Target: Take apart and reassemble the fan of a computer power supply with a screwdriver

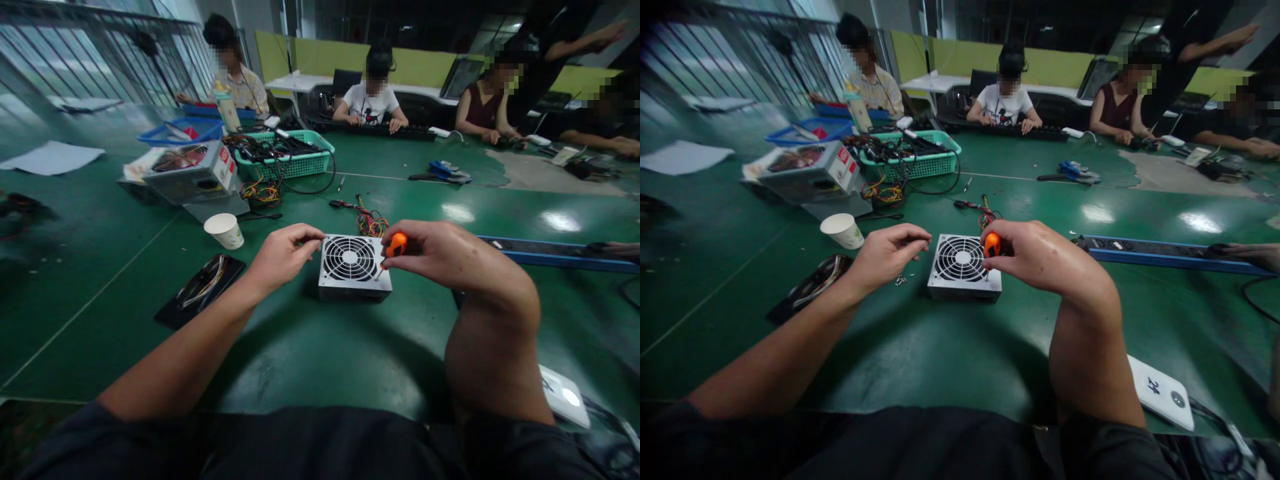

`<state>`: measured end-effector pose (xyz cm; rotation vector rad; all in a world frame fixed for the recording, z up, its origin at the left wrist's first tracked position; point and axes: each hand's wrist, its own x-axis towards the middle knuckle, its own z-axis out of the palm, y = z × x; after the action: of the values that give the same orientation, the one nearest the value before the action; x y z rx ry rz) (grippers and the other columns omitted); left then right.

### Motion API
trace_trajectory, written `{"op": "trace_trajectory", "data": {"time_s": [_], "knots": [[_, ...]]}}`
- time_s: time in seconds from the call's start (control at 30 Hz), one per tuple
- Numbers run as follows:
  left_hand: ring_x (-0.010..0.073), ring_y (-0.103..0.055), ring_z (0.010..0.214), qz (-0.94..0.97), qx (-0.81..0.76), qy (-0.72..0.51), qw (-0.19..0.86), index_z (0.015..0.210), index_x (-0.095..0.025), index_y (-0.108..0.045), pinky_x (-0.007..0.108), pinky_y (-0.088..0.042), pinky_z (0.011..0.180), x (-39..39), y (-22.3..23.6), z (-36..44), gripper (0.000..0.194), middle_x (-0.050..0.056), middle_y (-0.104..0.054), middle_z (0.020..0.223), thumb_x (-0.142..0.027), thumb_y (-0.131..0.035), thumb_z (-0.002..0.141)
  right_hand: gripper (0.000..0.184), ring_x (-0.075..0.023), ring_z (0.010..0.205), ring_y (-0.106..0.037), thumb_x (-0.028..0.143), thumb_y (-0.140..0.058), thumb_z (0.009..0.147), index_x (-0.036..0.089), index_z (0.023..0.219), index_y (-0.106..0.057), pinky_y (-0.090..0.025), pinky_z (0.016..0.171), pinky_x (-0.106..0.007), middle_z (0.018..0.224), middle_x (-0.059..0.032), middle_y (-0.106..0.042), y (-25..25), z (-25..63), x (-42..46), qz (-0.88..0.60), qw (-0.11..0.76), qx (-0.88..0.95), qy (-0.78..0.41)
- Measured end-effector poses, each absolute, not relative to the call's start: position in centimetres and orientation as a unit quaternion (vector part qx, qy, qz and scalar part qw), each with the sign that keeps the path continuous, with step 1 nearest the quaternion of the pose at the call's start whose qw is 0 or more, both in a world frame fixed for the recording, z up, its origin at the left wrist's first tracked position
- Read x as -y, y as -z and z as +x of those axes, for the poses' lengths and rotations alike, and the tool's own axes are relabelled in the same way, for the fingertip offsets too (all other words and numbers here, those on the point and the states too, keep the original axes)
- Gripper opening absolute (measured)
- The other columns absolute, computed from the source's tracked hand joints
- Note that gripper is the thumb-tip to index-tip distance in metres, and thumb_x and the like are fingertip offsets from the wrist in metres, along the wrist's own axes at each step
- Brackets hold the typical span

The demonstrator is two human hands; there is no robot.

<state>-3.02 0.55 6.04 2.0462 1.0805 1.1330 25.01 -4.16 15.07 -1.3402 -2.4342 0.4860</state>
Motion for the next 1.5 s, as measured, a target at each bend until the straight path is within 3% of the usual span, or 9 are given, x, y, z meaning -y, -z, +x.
{"op": "trace_trajectory", "data": {"time_s": [0.1,0.33,0.67,1.0,1.23,1.5], "knots": [[0.0163,-0.070,0.078,0.679,-0.389,-0.486,0.389,0.103,-0.014,-0.072,0.024,-0.056,0.061,-1.9,-5.4,-0.4,0.023,0.007,-0.073,0.091,-0.026,-0.060,0.087,0.021,-0.0159,0.072,-0.066,0.034,-0.068,0.088,0.024,0.106,-0.068,-0.045,0.064,-0.028,0.089,-0.0010,-0.074,-15.3,24.5,4.5,-0.458,0.130,0.863,-0.167],[0.0129,-0.066,0.070,0.622,-0.391,-0.515,0.441,0.098,-0.013,-0.071,0.022,-0.054,0.060,-5.0,-1.4,2.2,0.019,0.004,-0.070,0.078,-0.024,-0.064,0.083,0.021,-0.0196,0.084,-0.068,0.036,-0.059,0.094,0.027,0.112,-0.062,-0.046,0.070,-0.029,0.095,-0.0013,-0.072,-15.5,24.1,5.2,-0.478,0.067,0.866,-0.130],[0.0175,-0.069,0.089,0.698,-0.390,-0.500,0.332,0.100,-0.017,-0.073,0.030,-0.055,0.081,-4.9,0.6,1.8,0.019,0.008,-0.074,0.097,-0.024,-0.058,0.090,0.025,-0.0216,0.082,-0.069,0.037,-0.060,0.092,0.026,0.114,-0.061,-0.047,0.068,-0.032,0.096,-0.0034,-0.073,-14.6,24.3,4.6,-0.476,0.063,0.869,-0.118],[0.0164,-0.068,0.092,0.729,-0.379,-0.481,0.306,0.101,-0.016,-0.072,0.030,-0.054,0.086,-4.2,0.1,1.5,0.017,0.007,-0.073,0.101,-0.020,-0.059,0.091,0.038,-0.0205,0.074,-0.067,0.042,-0.074,0.081,0.024,0.113,-0.066,-0.051,0.067,-0.034,0.088,-0.0020,-0.073,-14.3,24.8,3.4,-0.511,0.186,0.832,-0.107],[0.0164,-0.067,0.094,0.745,-0.359,-0.473,0.303,0.101,-0.016,-0.072,0.028,-0.052,0.085,-4.0,-0.2,1.3,0.018,0.007,-0.072,0.101,-0.024,-0.058,0.093,0.037,-0.0216,0.071,-0.066,0.042,-0.074,0.081,0.022,0.111,-0.065,-0.053,0.064,-0.037,0.089,-0.0056,-0.071,-14.3,22.2,4.0,-0.515,0.396,0.751,-0.121],[0.0168,-0.066,0.092,0.775,-0.350,-0.453,0.267,0.100,-0.018,-0.072,0.029,-0.049,0.085,-3.8,-0.7,1.1,0.018,0.005,-0.072,0.098,-0.022,-0.057,0.092,0.036,-0.0194,0.077,-0.066,0.036,-0.072,0.083,0.024,0.115,-0.062,-0.051,0.068,-0.032,0.099,-0.0039,-0.070,-12.1,18.6,3.7,-0.469,0.354,0.792,-0.166]]}}
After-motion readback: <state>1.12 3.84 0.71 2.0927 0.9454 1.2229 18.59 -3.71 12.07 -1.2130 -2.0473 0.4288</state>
